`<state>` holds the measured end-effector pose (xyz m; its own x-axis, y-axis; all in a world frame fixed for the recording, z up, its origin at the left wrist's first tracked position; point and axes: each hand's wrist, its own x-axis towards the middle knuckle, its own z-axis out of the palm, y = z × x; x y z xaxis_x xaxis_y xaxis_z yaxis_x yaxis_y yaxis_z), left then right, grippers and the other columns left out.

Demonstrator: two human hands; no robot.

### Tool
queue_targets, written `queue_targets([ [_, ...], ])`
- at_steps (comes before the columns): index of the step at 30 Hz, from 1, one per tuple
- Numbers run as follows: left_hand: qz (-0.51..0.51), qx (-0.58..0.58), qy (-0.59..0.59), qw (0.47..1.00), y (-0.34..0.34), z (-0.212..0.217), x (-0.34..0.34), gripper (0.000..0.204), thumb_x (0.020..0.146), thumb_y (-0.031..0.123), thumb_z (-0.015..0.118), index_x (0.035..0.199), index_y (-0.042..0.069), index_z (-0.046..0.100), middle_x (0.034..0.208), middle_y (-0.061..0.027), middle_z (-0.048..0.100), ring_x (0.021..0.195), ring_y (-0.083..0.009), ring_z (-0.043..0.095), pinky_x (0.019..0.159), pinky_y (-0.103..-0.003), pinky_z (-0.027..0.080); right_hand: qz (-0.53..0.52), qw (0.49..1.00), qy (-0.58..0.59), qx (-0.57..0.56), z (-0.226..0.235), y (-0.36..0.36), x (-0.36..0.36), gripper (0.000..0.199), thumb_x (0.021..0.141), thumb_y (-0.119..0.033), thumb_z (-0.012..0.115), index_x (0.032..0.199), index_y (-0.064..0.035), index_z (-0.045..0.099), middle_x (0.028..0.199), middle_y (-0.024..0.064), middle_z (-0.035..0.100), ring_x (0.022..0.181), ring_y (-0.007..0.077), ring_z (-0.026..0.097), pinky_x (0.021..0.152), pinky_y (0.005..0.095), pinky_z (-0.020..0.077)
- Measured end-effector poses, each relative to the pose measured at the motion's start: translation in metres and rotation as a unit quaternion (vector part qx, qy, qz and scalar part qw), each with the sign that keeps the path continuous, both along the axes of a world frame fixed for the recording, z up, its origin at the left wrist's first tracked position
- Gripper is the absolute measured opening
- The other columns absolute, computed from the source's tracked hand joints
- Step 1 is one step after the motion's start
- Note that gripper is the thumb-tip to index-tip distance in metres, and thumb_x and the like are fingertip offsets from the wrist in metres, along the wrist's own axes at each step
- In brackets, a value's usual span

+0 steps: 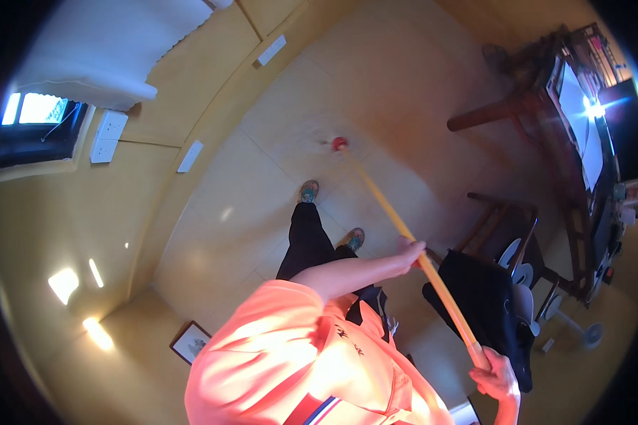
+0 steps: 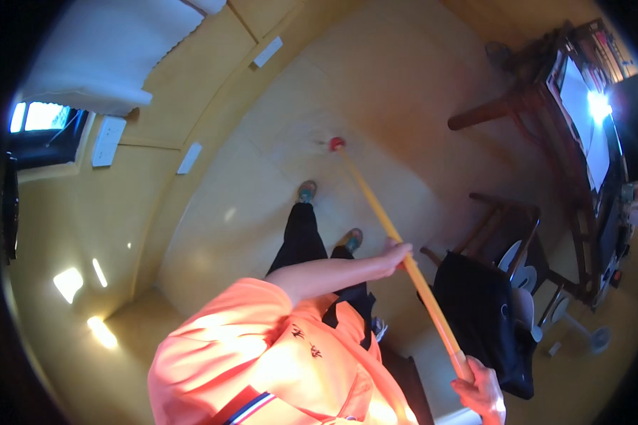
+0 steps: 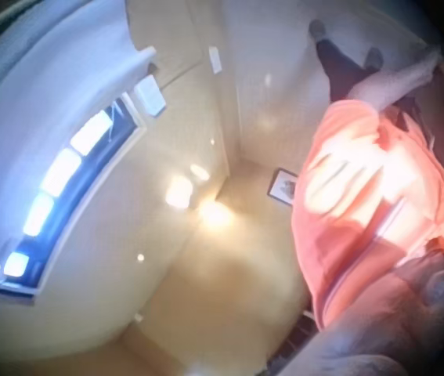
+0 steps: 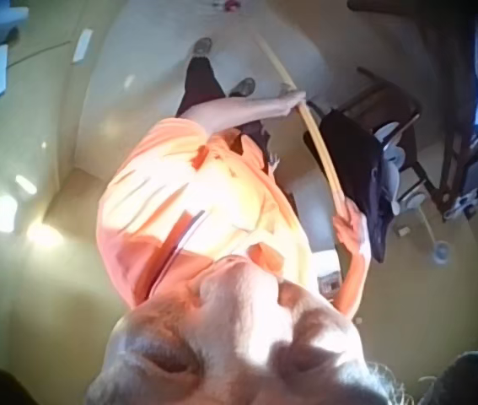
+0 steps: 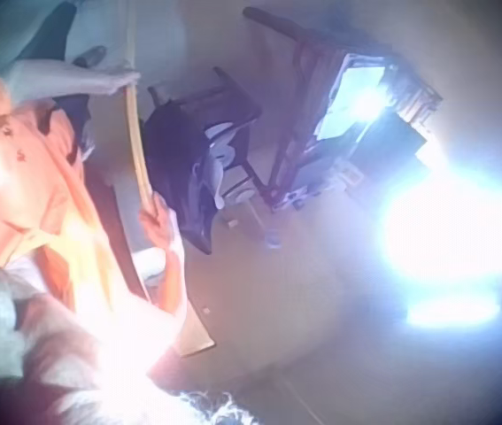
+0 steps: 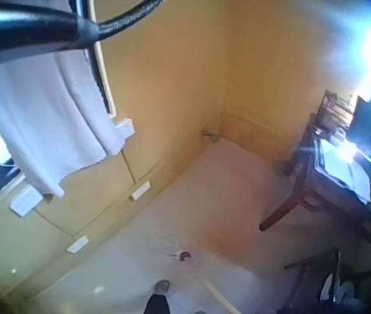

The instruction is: The person mops the tiled floor of a room using a string mop. They start by wringing the mop in a bucket outside, then enter the room and mop around furniture, including a table and chairs. The person moves a chair to clean underneath it and continues mopping the entire floor area.

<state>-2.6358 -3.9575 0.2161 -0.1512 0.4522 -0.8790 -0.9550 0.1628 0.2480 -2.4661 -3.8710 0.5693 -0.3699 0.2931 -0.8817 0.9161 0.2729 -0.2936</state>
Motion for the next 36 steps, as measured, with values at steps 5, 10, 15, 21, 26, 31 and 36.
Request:
queue_targets([
  [5, -0.050, 0.019, 0.013, 0.998, 0.081, 0.002, 0.029, 0.018, 0.070, 0.009, 0.054, 0.083, 0.001, 0.045, 0.067, -0.0109, 0.053, 0.052, -0.0249, 0.060, 0.046, -0.037, 0.053, -0.101, 0.995, -0.009, 0.018, 0.013, -0.011, -0.007, 0.035, 0.069, 0.007, 0.060, 0.102, 0.0006, 0.050, 0.060, 0.0031, 0.048, 0.038, 0.0093, 0.044, 0.036, 0.0243, 0.0335],
  [10, -0.026, 0.007, 0.071, 0.997, 0.092, -0.014, 0.021, 0.019, 0.071, 0.009, 0.055, 0.083, 0.001, 0.044, 0.066, -0.0101, 0.053, 0.049, -0.0218, 0.057, 0.044, -0.035, 0.051, -0.072, 0.997, -0.006, -0.003, -0.017, -0.019, -0.002, 0.039, 0.074, -0.002, 0.060, 0.109, 0.0053, 0.045, 0.062, 0.0092, 0.053, 0.040, 0.0149, 0.053, 0.037, 0.0253, 0.0410],
  [15, 0.021, -0.016, 0.111, 0.993, 0.049, -0.033, -0.012, 0.018, 0.072, 0.008, 0.056, 0.084, 0.002, 0.044, 0.066, -0.0095, 0.052, 0.050, -0.0214, 0.058, 0.045, -0.035, 0.052, -0.007, 0.999, 0.005, -0.036, -0.044, -0.025, -0.016, 0.043, 0.076, -0.005, 0.059, 0.113, 0.0052, 0.041, 0.061, 0.0113, 0.054, 0.040, 0.0173, 0.055, 0.037, 0.0265, 0.0418],
  [21, 0.198, -0.025, 0.103, 0.974, -0.062, -0.045, -0.033, 0.023, 0.074, 0.010, 0.055, 0.091, 0.001, 0.042, 0.070, -0.0104, 0.053, 0.052, -0.0242, 0.060, 0.040, -0.037, 0.051, 0.160, 0.984, -0.007, -0.076, -0.056, -0.057, -0.052, 0.044, 0.077, -0.006, 0.060, 0.114, 0.0049, 0.041, 0.062, 0.0123, 0.056, 0.041, 0.0176, 0.056, 0.039, 0.0261, 0.0432],
  [26, 0.331, -0.028, 0.105, 0.937, -0.201, -0.031, -0.021, 0.030, 0.077, 0.012, 0.060, 0.096, 0.002, 0.040, 0.075, -0.0090, 0.051, 0.053, -0.0226, 0.058, 0.044, -0.035, 0.052, 0.296, 0.950, -0.009, -0.098, -0.053, -0.129, -0.083, 0.046, 0.073, -0.007, 0.061, 0.115, 0.0027, 0.044, 0.062, 0.0117, 0.056, 0.044, 0.0199, 0.058, 0.043, 0.0289, 0.0478],
  [31, 0.440, -0.100, 0.116, 0.885, -0.362, -0.033, 0.013, 0.024, 0.074, 0.010, 0.059, 0.090, -0.001, 0.045, 0.073, -0.0096, 0.051, 0.053, -0.0232, 0.058, 0.043, -0.035, 0.051, 0.401, 0.902, -0.028, -0.158, -0.053, -0.247, -0.113, 0.044, 0.073, -0.009, 0.059, 0.114, 0.0012, 0.047, 0.059, 0.0095, 0.054, 0.041, 0.0158, 0.056, 0.040, 0.0267, 0.0439],
  [36, 0.576, -0.197, 0.073, 0.790, -0.542, -0.033, 0.056, 0.020, 0.072, 0.006, 0.058, 0.086, -0.002, 0.047, 0.070, -0.0100, 0.051, 0.051, -0.0218, 0.056, 0.039, -0.033, 0.048, 0.498, 0.850, -0.058, -0.163, -0.038, -0.423, -0.120, 0.041, 0.075, -0.008, 0.056, 0.115, -0.0025, 0.048, 0.058, 0.0043, 0.050, 0.041, 0.0118, 0.050, 0.036, 0.0275, 0.0384],
])
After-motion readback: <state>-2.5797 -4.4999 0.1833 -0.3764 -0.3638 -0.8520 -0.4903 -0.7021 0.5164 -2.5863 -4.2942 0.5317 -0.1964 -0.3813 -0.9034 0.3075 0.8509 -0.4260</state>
